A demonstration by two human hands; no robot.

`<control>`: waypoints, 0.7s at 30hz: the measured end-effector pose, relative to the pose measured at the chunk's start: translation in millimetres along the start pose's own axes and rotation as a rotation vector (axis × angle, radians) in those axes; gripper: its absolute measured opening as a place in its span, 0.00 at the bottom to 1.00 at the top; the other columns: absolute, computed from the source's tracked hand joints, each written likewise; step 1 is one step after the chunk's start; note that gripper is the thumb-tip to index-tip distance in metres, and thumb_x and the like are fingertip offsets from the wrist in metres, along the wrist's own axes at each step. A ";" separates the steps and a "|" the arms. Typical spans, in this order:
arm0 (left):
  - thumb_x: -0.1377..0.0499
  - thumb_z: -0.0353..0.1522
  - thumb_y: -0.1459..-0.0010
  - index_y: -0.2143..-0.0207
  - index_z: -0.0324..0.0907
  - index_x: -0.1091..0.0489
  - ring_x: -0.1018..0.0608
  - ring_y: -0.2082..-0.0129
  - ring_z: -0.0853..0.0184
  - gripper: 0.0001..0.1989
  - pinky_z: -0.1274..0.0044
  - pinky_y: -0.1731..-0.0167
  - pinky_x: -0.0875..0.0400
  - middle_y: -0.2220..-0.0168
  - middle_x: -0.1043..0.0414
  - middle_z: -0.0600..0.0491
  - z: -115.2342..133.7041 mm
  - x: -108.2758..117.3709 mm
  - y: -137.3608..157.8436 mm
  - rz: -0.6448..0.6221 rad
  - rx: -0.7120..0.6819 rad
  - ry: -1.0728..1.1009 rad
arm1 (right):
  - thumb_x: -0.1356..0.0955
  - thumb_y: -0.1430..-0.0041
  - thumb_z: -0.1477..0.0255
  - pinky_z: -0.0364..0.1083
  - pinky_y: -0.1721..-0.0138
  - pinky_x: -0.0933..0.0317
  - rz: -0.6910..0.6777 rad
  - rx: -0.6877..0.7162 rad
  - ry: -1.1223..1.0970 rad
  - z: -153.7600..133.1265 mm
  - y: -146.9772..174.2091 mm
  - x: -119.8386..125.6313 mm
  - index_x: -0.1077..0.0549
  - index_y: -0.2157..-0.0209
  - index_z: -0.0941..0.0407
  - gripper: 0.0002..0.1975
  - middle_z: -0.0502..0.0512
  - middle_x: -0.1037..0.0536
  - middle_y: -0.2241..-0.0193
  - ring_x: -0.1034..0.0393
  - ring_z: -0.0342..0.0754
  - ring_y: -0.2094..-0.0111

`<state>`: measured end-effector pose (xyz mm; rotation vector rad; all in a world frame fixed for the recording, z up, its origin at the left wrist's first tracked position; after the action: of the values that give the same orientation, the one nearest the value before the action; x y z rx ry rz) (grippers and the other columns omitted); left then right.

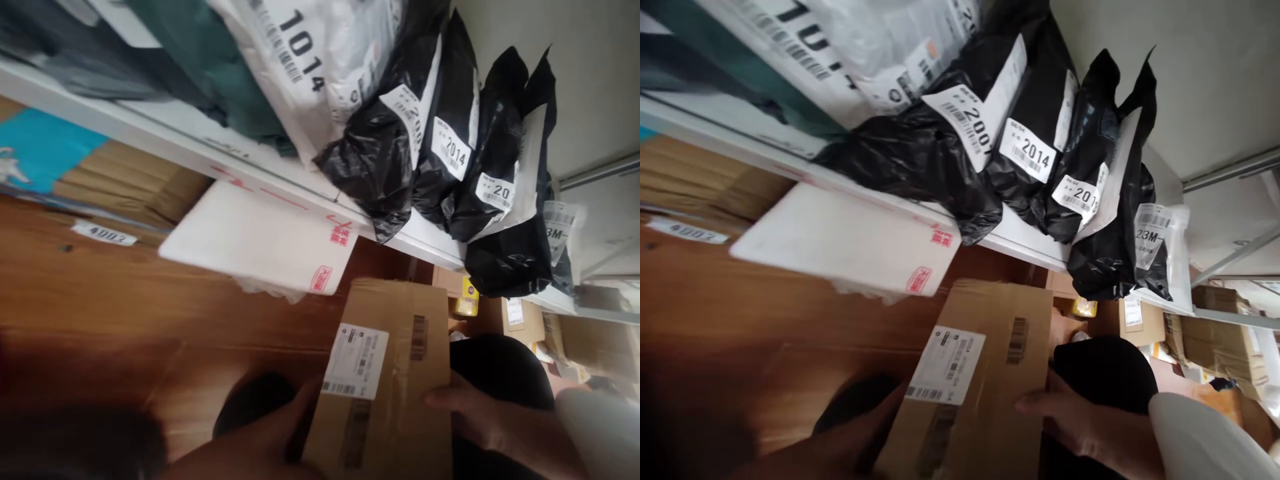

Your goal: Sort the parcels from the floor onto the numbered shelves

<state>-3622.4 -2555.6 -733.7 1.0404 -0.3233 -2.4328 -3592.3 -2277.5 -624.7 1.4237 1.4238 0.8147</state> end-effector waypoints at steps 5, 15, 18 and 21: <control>0.30 0.45 0.49 0.27 0.55 0.47 0.28 0.36 0.45 0.51 0.49 0.37 0.35 0.36 0.28 0.46 48.0 -30.8 -37.7 0.027 -0.056 0.097 | 0.19 0.57 0.62 0.60 0.34 0.41 -0.133 -0.005 0.005 -41.2 -1.5 43.8 0.20 0.53 0.59 0.29 0.63 0.17 0.50 0.26 0.62 0.42; 0.30 0.46 0.49 0.28 0.49 0.42 0.32 0.32 0.43 0.49 0.50 0.31 0.42 0.32 0.33 0.42 60.7 -59.7 -77.9 0.330 -0.082 -0.035 | 0.19 0.59 0.56 0.59 0.42 0.33 0.010 0.165 0.130 -53.4 -23.1 127.2 0.21 0.52 0.57 0.33 0.65 0.17 0.52 0.22 0.63 0.49; 0.30 0.47 0.50 0.29 0.45 0.39 0.25 0.38 0.44 0.48 0.54 0.36 0.33 0.37 0.28 0.40 70.9 -56.5 -109.6 0.408 -0.086 -0.066 | 0.23 0.50 0.50 0.61 0.38 0.36 0.099 0.393 0.169 -42.9 -14.4 142.1 0.25 0.43 0.54 0.36 0.65 0.22 0.43 0.26 0.64 0.41; 0.30 0.50 0.52 0.29 0.45 0.40 0.26 0.37 0.45 0.50 0.56 0.37 0.31 0.36 0.29 0.41 93.0 -49.2 -146.5 0.453 -0.161 -0.168 | 0.20 0.51 0.55 0.64 0.32 0.43 0.135 0.647 0.339 -26.7 -8.2 152.1 0.37 0.32 0.49 0.48 0.64 0.31 0.34 0.37 0.64 0.33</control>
<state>-3708.8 -2401.7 -696.5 0.6138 -0.3662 -2.0957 -3603.7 -2124.8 -646.7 1.9466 1.9843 0.7334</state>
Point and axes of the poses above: each hand's wrist, its own y-axis away from the middle knuckle, its own x-axis out of the back of the hand, z = x × y, the point moved 3 cm from there along -y, towards the middle knuckle
